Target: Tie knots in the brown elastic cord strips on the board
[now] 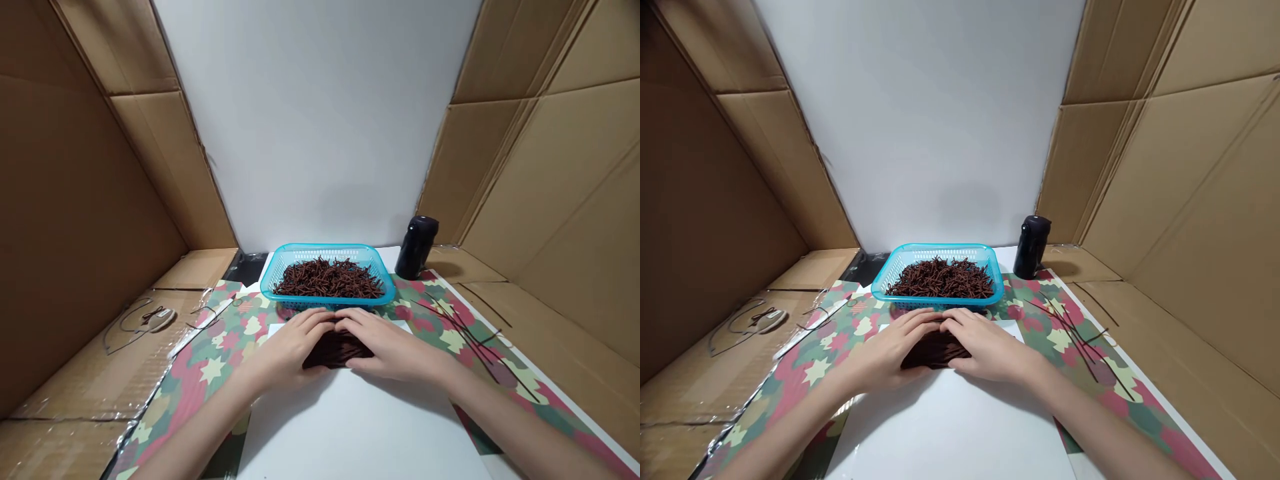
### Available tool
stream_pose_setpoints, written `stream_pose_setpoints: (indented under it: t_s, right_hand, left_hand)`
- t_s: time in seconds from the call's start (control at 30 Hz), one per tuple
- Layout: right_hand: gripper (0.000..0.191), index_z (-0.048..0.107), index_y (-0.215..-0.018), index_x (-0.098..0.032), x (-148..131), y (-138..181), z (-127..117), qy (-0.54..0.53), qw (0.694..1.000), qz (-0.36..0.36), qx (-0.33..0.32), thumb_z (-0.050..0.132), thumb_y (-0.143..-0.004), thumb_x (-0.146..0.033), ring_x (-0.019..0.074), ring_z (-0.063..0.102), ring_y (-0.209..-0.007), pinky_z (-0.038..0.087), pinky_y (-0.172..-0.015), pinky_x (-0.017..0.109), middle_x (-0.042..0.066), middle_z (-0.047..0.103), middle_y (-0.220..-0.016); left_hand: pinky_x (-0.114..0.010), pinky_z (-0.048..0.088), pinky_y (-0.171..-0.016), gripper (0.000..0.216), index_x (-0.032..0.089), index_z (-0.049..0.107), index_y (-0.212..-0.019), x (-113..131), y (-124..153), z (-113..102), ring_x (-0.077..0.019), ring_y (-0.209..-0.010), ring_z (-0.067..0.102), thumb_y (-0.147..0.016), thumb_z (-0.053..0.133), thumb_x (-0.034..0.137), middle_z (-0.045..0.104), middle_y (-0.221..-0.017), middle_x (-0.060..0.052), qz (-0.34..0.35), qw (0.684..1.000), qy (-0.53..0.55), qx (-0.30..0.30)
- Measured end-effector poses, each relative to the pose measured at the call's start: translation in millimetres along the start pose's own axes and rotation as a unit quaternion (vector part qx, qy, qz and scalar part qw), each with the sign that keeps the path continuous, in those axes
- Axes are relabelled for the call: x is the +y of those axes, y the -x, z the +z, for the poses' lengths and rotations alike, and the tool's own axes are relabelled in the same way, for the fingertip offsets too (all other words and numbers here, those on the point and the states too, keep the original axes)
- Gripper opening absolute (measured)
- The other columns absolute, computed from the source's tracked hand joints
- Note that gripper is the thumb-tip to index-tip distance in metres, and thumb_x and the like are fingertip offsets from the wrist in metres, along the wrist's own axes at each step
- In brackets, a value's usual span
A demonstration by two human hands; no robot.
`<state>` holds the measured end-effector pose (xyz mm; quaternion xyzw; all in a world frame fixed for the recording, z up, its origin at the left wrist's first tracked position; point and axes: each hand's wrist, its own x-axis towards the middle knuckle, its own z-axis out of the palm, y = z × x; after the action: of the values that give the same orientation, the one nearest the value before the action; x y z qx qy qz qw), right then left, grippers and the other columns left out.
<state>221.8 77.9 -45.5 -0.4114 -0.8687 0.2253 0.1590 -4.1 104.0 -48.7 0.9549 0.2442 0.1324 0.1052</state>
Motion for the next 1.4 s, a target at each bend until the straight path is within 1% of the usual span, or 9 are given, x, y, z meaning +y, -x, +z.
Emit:
stream_pose_setpoints:
  t_s: [0.03, 0.1, 0.23, 0.43, 0.57, 0.73, 0.97, 1.2, 1.4]
  right_hand:
    - [0.03, 0.056, -0.109, -0.022, -2.2, -0.1, 1.9, -0.026, 1.0, 0.002, 0.013, 0.062, -0.08, -0.023, 0.0241, 0.052, -0.109, 0.045, -0.091, 0.037, 0.007, 0.056, -0.118]
    - [0.012, 0.057, -0.091, -0.023, -2.7, 1.3, 8.4, -0.071, 0.997, 0.012, 0.036, 0.063, -0.08, -0.02, 0.0203, 0.055, -0.097, 0.046, -0.083, 0.032, 0.003, 0.057, -0.102]
    - [0.006, 0.057, -0.086, -0.023, 6.9, 5.9, 23.1, -0.113, 0.991, 0.025, 0.064, 0.06, -0.083, -0.019, 0.0192, 0.053, -0.095, 0.043, -0.084, 0.031, 0.001, 0.055, -0.094]
    - [0.006, 0.056, -0.084, -0.024, 11.5, 10.8, 26.9, -0.126, 0.99, 0.048, 0.051, 0.055, -0.088, -0.02, 0.0197, 0.053, -0.092, 0.043, -0.082, 0.032, 0.002, 0.054, -0.094]
    - [0.005, 0.053, -0.093, -0.025, 10.4, 11.2, 29.0, -0.138, 0.987, 0.058, 0.062, 0.052, -0.09, -0.021, 0.0207, 0.054, -0.089, 0.043, -0.077, 0.033, 0.003, 0.055, -0.093]
    - [0.01, 0.053, -0.087, -0.024, 14.8, 10.7, 34.2, -0.139, 0.986, 0.059, 0.068, 0.045, -0.093, -0.02, 0.0215, 0.054, -0.085, 0.043, -0.076, 0.035, 0.003, 0.056, -0.089]
    - [0.009, 0.05, -0.086, -0.025, 10.7, 12.8, 31.8, -0.173, 0.978, 0.086, 0.078, 0.045, -0.093, -0.023, 0.0203, 0.052, -0.083, 0.042, -0.075, 0.033, 0.002, 0.054, -0.088]
    - [0.011, 0.049, -0.083, -0.025, 6.6, 13.7, 29.3, -0.196, 0.97, 0.107, 0.093, 0.046, -0.093, -0.028, 0.0204, 0.052, -0.078, 0.041, -0.071, 0.032, 0.002, 0.054, -0.084]
    - [0.011, 0.05, -0.084, -0.025, 7.6, 14.5, 26.8, -0.207, 0.966, 0.118, 0.098, 0.046, -0.093, -0.029, 0.0207, 0.052, -0.082, 0.041, -0.075, 0.032, 0.002, 0.054, -0.086]
  left_hand:
    - [-0.041, 0.042, -0.094, 0.038, 0.019, 0.048, -0.116, 2.6, -0.6, -2.5, -0.0267, -0.115, 0.047, -0.08, 0.058, 0.026, 0.053, -0.123, -0.012, 0.009, 0.999, 0.032, 0.006]
    - [-0.036, 0.045, -0.082, 0.021, 0.019, 0.053, -0.1, 6.0, 0.7, -3.1, -0.0231, -0.097, 0.053, -0.08, 0.056, 0.023, 0.059, -0.103, -0.009, 0.014, 0.998, 0.058, 0.018]
    - [-0.031, 0.042, -0.075, 0.006, 0.019, 0.057, -0.087, 1.8, 7.3, 10.5, -0.0201, -0.085, 0.052, -0.084, 0.054, 0.022, 0.059, -0.087, -0.005, -0.018, 0.998, 0.058, 0.031]
    - [-0.029, 0.039, -0.077, 0.009, 0.019, 0.06, -0.088, -3.3, 8.3, 28.0, -0.0184, -0.086, 0.051, -0.088, 0.051, 0.021, 0.059, -0.087, -0.004, -0.043, 0.993, 0.1, 0.037]
    - [-0.03, 0.038, -0.078, 0.008, 0.019, 0.056, -0.09, -1.3, 6.9, 30.8, -0.0188, -0.085, 0.052, -0.088, 0.051, 0.024, 0.059, -0.086, -0.004, -0.059, 0.991, 0.106, 0.054]
    - [-0.031, 0.038, -0.077, 0.011, 0.019, 0.056, -0.091, -2.2, 7.1, 33.5, -0.0187, -0.084, 0.052, -0.091, 0.046, 0.024, 0.06, -0.085, -0.004, -0.076, 0.988, 0.118, 0.064]
    - [-0.032, 0.037, -0.079, 0.007, 0.018, 0.058, -0.089, -2.2, 8.2, 33.3, -0.0183, -0.085, 0.052, -0.088, 0.052, 0.022, 0.06, -0.085, -0.003, -0.084, 0.984, 0.139, 0.067]
    - [-0.03, 0.04, -0.074, 0.007, 0.017, 0.065, -0.084, 0.9, 6.0, 32.1, -0.0152, -0.075, 0.057, -0.083, 0.062, 0.024, 0.065, -0.077, -0.002, -0.096, 0.951, 0.253, 0.149]
    - [-0.028, 0.043, -0.07, 0.006, 0.017, 0.068, -0.082, 0.8, 5.0, 32.0, -0.0152, -0.073, 0.058, -0.08, 0.066, 0.022, 0.068, -0.076, -0.003, -0.113, 0.931, 0.299, 0.175]
